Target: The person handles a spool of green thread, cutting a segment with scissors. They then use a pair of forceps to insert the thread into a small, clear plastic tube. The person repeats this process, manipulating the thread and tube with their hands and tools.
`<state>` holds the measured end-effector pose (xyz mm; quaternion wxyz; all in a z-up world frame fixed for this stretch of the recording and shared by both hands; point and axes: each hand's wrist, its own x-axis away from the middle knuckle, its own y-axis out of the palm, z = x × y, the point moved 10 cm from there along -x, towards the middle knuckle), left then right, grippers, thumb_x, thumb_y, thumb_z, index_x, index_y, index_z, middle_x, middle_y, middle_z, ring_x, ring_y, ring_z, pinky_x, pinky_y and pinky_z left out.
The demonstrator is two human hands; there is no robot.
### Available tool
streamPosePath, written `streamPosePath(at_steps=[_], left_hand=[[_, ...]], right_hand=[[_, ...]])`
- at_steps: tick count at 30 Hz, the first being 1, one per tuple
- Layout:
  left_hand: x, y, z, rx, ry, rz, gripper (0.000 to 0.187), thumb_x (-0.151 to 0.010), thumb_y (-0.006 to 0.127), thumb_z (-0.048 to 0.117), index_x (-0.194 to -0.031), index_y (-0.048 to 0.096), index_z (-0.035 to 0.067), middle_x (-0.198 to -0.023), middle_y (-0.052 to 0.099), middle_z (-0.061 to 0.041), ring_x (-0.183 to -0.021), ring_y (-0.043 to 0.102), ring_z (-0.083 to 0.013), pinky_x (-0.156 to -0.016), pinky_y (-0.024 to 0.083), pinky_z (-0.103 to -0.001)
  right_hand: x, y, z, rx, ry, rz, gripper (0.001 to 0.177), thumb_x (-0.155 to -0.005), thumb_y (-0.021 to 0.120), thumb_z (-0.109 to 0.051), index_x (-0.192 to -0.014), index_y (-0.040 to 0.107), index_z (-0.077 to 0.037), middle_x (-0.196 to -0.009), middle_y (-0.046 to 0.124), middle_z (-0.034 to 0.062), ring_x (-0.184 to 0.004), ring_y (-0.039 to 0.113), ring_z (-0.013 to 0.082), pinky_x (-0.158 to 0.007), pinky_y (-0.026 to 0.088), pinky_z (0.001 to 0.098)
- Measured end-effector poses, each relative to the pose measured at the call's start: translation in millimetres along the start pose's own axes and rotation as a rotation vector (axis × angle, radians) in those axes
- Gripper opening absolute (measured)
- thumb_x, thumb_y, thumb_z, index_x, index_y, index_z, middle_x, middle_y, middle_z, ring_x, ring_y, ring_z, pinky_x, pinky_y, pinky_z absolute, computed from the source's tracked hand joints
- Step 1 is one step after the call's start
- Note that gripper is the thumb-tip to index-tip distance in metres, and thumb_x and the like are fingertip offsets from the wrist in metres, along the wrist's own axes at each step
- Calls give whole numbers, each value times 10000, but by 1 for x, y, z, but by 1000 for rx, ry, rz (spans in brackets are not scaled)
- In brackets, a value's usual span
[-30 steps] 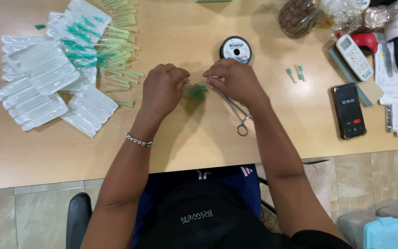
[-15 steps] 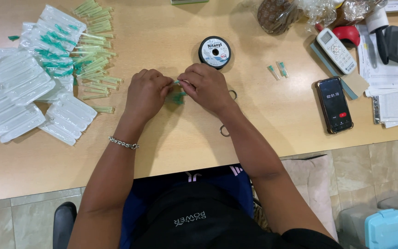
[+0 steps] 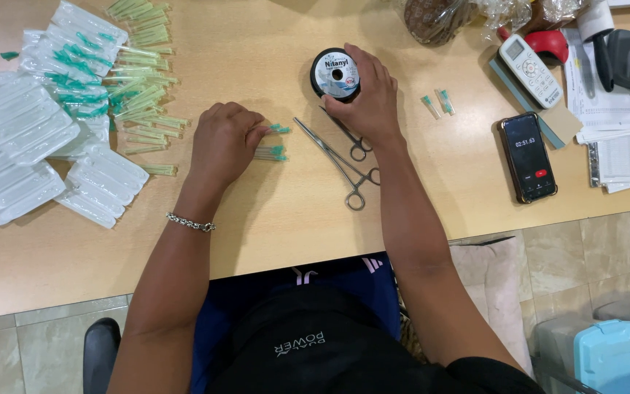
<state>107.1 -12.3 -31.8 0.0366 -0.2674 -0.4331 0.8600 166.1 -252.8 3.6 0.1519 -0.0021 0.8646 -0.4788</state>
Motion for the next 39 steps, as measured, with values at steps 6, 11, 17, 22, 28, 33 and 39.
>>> streamPosePath(at_steps=[6,11,17,22,28,33,39], left_hand=[[-5,-24,8,186,-91,113,245,-997,774,292,-1129,762,87,-1032,714,-67,-979,641,-280,-792,528,-414],[-7,-32,6,778,-459,88,290,-927,777,218,-1182,745,84,-1153,750,-73,-1032,717,-132,-888,613,-262],[-11,-42,35,895,-324,64,286,-936,762,116,-1212,741,47,-1109,779,-72,-970,705,-99,-861,578,-231],[-9,-65,49,600,-135,173,164,-983,692,84,-1131,761,64,-926,761,-49,-798,686,-132,-733,554,-269],[-4,-80,59,243,113,358,243,-947,720,-60,-1177,732,18,-1065,767,-80,-939,713,-225,-782,593,-346],[-1,-89,70,56,290,388,340,-910,740,-156,-1215,702,-10,-1100,741,-131,-964,716,-295,-838,606,-401],[-4,-116,59,106,222,500,322,-940,563,-227,-1185,710,-77,-1145,738,-204,-1006,724,-340,-880,617,-431]], right_hand=[[12,-19,-30,-460,-90,38,860,-801,881,-113,-1517,404,-96,-1511,529,142,-1412,517,273,-1190,439,374],[26,-23,-65,-583,-267,30,900,-840,877,-137,-1554,330,-116,-1566,480,144,-1479,488,278,-1149,467,386],[29,-10,-101,-764,-447,9,885,-800,821,-16,-1499,295,-147,-1554,388,155,-1482,445,288,-1182,459,380],[30,-10,-120,-698,-551,36,932,-802,816,25,-1504,265,-242,-1565,304,155,-1500,404,315,-1194,512,429],[30,-9,-123,-539,-591,32,963,-931,866,29,-1602,217,-206,-1649,280,158,-1548,430,330,-1260,521,448],[21,-21,-122,-346,-574,138,545,-883,730,200,-1317,562,-83,-1402,520,156,-1311,575,348,-1095,575,466],[27,-25,-101,-368,-543,301,382,-805,612,276,-1040,593,-24,-1173,644,183,-1060,678,334,-880,631,411]])
